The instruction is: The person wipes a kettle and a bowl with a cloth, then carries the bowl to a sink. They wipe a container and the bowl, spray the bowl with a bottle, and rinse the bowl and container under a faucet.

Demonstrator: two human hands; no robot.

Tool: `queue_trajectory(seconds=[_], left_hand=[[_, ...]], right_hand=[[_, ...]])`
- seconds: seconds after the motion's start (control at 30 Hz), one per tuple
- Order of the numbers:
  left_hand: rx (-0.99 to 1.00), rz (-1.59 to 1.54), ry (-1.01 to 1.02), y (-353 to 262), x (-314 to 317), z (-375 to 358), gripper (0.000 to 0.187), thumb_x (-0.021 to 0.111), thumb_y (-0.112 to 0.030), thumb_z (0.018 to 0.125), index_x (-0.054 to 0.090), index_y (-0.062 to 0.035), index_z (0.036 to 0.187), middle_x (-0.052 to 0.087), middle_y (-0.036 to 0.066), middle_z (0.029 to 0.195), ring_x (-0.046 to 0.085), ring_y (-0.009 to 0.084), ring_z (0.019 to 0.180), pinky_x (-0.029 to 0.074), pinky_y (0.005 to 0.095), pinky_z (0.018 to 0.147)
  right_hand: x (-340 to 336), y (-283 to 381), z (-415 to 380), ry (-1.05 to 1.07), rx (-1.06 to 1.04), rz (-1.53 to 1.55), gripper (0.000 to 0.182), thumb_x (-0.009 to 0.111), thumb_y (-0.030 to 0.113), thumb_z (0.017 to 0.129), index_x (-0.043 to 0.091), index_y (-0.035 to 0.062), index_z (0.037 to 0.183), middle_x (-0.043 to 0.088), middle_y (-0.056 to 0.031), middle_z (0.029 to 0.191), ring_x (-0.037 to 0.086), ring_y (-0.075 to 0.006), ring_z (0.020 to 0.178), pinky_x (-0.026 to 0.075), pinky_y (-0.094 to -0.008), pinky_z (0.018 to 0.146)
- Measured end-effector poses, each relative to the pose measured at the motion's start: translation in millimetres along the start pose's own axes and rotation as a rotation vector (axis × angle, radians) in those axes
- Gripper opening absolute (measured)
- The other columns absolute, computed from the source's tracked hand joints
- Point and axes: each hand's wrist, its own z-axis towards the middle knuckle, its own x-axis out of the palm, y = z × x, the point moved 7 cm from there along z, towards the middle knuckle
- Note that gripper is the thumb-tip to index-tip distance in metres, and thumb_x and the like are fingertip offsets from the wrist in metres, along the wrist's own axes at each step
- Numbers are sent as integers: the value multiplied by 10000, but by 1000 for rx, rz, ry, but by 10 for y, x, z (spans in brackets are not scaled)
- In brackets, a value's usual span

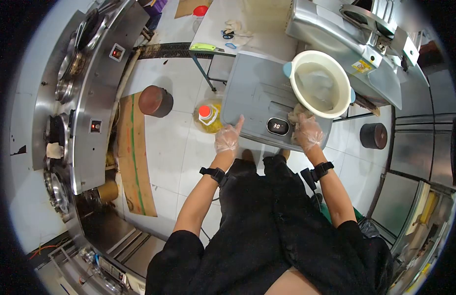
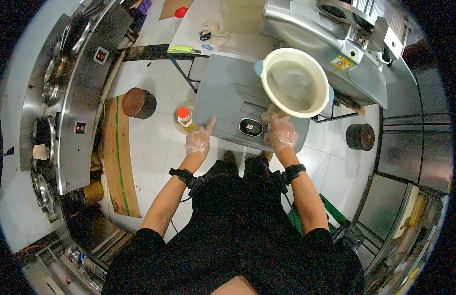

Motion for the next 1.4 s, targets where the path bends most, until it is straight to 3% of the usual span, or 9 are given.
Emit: queue_trajectory(seconds=[0.27, 0.5, 0.57, 0.77, 0.9, 1.0, 1.17, 1.3, 1.4], left_hand=[[-40, -173, 90, -24, -184, -27, 830, 509, -12, 803, 28, -229, 1443, 588, 151, 939, 621, 288, 861, 505, 384, 753], [-74, -337, -30, 1, -119, -30, 810, 449, -30, 812, -1, -268, 1441, 588, 212, 1009, 618, 364, 854, 512, 440, 742], [-84, -257, 33, -36, -118, -37, 836, 505, -14, 799, 22, -242, 1443, 558, 175, 1060, 603, 318, 911, 495, 394, 769], [-45, -260, 132, -54, -17, 8, 805, 474, -12, 823, 19, -260, 1439, 602, 175, 964, 617, 319, 846, 495, 396, 741], [-39, -290, 133, 3, -36, 23, 778, 460, -52, 825, 41, -281, 1439, 591, 196, 1032, 625, 341, 852, 503, 422, 763], [-186, -420, 266, 88, -124, -49, 767, 479, -102, 832, 39, -249, 1443, 599, 212, 991, 628, 339, 823, 504, 427, 739], [-96, -302, 62, 50, -102, -42, 765, 461, -129, 844, -6, -199, 1445, 609, 244, 864, 628, 368, 764, 502, 454, 672], [-110, -359, 132, 31, -128, -42, 773, 456, -119, 842, -18, -224, 1444, 604, 248, 896, 626, 381, 763, 503, 466, 676], [-99, -380, 103, 29, -168, -60, 762, 454, -119, 844, 0, -246, 1443, 597, 252, 934, 623, 394, 775, 506, 480, 681]], right_hand=[[-129, 4, -110, -3, 1, 50, 387, 589, 273, 780, 487, 223, 1150, 510, -186, 1067, 569, -370, 909, 510, -482, 677], [-145, -22, -146, -152, -49, 92, 427, 609, 199, 731, 479, 210, 1137, 536, -209, 1006, 585, -397, 826, 492, -497, 670], [-145, -28, -137, -136, -32, 105, 437, 617, 199, 727, 480, 215, 1142, 534, -206, 1010, 583, -395, 840, 492, -493, 681], [-140, -35, -136, -52, 7, 95, 437, 617, 202, 729, 482, 216, 1144, 535, -193, 1017, 578, -381, 869, 488, -490, 705], [-269, -30, -165, -50, 16, 144, 427, 614, 197, 728, 493, 202, 1137, 538, -169, 1039, 580, -369, 880, 486, -481, 724], [-412, -31, -286, -99, -8, 191, 438, 594, 209, 754, 490, 222, 1180, 551, -172, 1009, 577, -369, 902, 496, -456, 702], [-664, 72, -457, -146, -15, 465, 418, 594, 239, 770, 507, 172, 1173, 570, -159, 1063, 568, -358, 932, 463, -429, 785], [-747, 38, -532, -238, -6, 607, 426, 591, 246, 783, 509, 144, 1189, 580, -162, 1079, 571, -340, 955, 450, -380, 826], [-645, 5, -538, -26, 73, 939, 432, 589, 254, 798, 506, 128, 1203, 584, -142, 1082, 578, -281, 962, 434, -327, 852]])
